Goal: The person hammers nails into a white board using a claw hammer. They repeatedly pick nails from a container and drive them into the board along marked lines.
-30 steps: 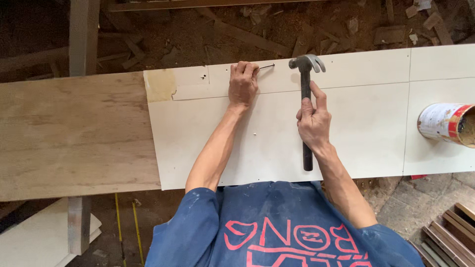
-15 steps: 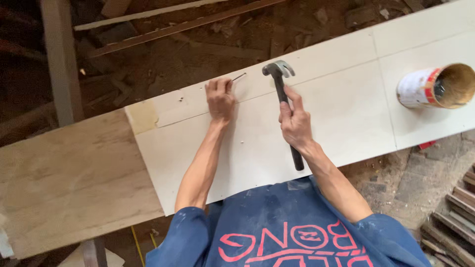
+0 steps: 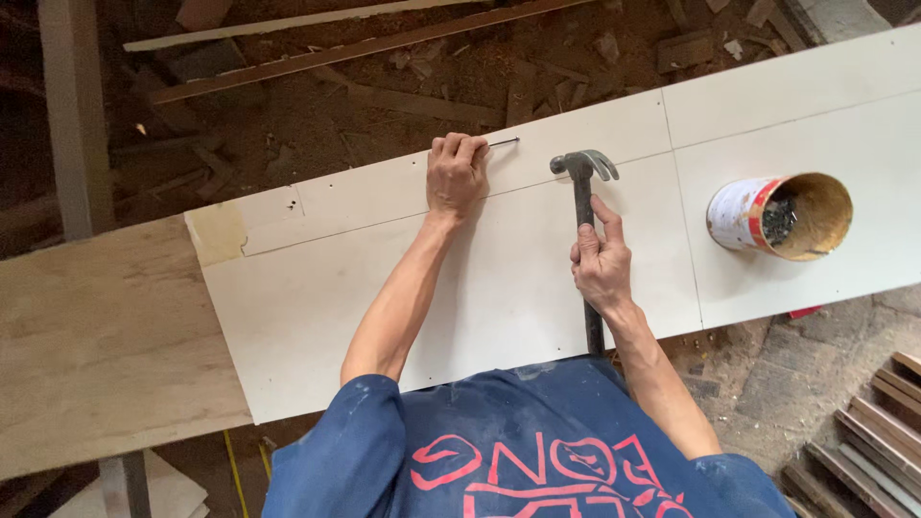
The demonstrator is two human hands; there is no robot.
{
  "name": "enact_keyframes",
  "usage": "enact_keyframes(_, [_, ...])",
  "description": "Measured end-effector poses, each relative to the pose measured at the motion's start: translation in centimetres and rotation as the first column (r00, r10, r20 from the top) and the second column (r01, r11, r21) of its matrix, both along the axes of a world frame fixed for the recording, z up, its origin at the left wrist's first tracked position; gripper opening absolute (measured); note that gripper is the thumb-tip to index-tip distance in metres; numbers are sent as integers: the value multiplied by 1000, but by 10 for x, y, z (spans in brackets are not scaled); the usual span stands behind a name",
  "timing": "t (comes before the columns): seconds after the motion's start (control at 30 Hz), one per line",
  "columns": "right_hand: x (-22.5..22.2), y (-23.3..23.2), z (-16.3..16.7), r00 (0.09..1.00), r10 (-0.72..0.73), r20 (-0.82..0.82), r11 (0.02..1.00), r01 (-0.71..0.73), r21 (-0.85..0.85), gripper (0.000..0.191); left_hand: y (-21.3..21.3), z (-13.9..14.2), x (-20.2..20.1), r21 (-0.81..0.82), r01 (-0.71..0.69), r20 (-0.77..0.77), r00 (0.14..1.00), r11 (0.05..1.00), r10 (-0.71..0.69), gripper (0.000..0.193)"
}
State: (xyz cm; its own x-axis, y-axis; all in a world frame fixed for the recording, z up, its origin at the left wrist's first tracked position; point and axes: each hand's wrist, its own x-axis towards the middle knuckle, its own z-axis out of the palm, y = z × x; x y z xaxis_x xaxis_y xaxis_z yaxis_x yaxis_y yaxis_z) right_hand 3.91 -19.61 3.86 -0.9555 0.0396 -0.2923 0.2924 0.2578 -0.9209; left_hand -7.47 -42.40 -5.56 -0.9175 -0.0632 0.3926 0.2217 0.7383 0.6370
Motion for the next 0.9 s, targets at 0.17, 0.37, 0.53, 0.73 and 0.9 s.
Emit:
enact_keyframes(0.17, [-20,-8,-10,996,70,-58,996,-67,65,43,-3,-3,-1,-29,-16,29,999,999,17,7])
enact_keyframes(0.37, [-46,-33,-14,972,155,-176,958,-105,267,41,-3,-7,0,-39,-7,46,999,999,9,8])
enact_keyframes(0.53, [-49,-37,4,981,158,-116,945,-116,306,40,-4,-6,-1,-39,-10,37,999,999,11,10])
enact_keyframes(0.73, [-41,-27,0,832,56,-552,985,44,167,36,-3,-8,-1,-15,-6,42,999,1000,7,10])
enact_keyframes(0.9, [-43,-43,-14,959,221,-179,891,-124,436,35,-3,-4,1,-9,-21,10,1000,1000,21,6])
